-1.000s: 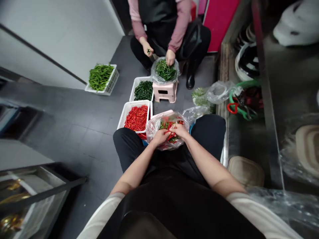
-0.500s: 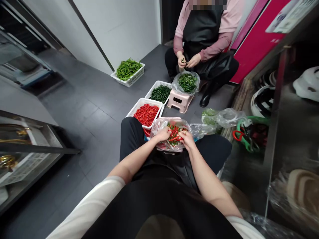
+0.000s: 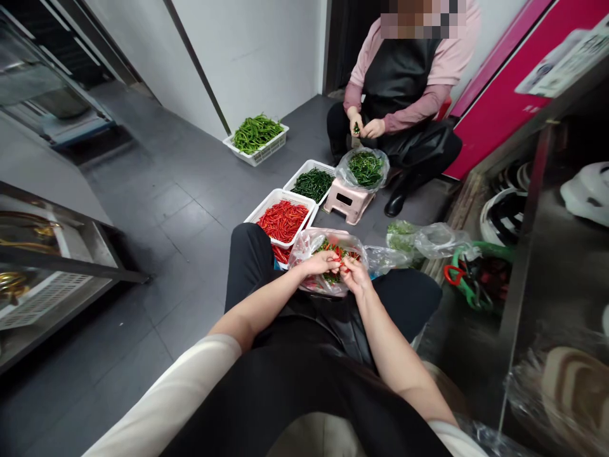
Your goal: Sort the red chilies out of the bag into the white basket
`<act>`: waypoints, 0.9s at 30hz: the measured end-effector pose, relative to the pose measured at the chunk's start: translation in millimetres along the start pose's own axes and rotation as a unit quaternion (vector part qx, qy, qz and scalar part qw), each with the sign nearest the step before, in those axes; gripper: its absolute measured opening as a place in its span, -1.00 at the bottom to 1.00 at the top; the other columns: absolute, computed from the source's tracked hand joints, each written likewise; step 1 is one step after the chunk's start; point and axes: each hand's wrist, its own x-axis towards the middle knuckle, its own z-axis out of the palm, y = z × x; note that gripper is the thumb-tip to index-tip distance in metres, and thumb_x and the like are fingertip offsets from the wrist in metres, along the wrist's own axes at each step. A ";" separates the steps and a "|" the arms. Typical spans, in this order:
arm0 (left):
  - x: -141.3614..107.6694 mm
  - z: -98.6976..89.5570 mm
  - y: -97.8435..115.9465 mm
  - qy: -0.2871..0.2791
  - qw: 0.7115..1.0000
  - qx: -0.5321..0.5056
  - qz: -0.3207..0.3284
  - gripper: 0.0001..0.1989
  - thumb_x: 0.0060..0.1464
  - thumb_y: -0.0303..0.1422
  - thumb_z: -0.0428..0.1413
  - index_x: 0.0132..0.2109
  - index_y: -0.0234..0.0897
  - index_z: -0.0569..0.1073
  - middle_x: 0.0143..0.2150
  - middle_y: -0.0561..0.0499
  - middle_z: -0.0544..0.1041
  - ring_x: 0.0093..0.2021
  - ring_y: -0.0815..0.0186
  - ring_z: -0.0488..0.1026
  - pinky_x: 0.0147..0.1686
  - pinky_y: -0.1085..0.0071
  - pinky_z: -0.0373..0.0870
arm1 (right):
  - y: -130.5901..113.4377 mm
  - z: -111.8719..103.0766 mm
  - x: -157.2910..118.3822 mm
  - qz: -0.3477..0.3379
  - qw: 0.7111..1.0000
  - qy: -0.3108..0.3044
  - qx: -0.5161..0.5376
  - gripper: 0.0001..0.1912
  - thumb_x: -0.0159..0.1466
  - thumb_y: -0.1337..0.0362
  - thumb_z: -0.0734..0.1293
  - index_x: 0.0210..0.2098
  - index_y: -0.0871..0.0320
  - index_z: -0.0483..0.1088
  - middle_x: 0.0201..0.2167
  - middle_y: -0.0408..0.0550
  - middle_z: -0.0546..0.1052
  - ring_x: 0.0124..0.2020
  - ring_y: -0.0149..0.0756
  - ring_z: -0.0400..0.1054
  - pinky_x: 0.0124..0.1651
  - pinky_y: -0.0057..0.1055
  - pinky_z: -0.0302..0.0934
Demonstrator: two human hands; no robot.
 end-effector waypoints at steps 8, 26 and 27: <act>-20.2 -1.5 21.1 -0.033 0.986 -0.164 0.001 -0.66 -0.10 -0.20 0.23 -0.31 -0.36 0.31 -0.41 0.10 0.36 -0.43 0.51 0.28 -0.36 0.55 0.20 | -5.9 12.6 -14.8 0.004 0.998 -0.007 0.066 -0.81 0.04 0.47 0.41 -0.44 0.16 0.31 -0.62 -0.30 0.23 -0.74 -0.65 0.03 -0.76 -0.76 -0.02; -8.9 12.6 22.9 0.117 0.986 0.012 -0.115 -0.93 0.13 -0.41 -0.01 -0.29 -0.33 0.26 -0.60 0.14 0.36 -0.61 0.50 0.31 -0.55 0.59 0.20 | -9.1 28.5 -13.7 -0.265 0.825 0.130 -0.482 -0.76 0.08 0.12 0.33 -0.53 0.12 0.23 -0.51 -0.13 0.44 -0.53 -0.34 0.26 -0.38 -0.37 0.22; -7.5 12.3 22.2 0.124 0.985 0.033 -0.115 -0.93 0.13 -0.41 0.00 -0.29 -0.33 0.27 -0.62 0.14 0.35 -0.61 0.49 0.31 -0.55 0.58 0.22 | -10.1 28.6 -12.9 -0.263 0.805 0.134 -0.515 -0.77 0.09 0.12 0.31 -0.54 0.11 0.23 -0.49 -0.13 0.45 -0.52 -0.33 0.26 -0.36 -0.37 0.21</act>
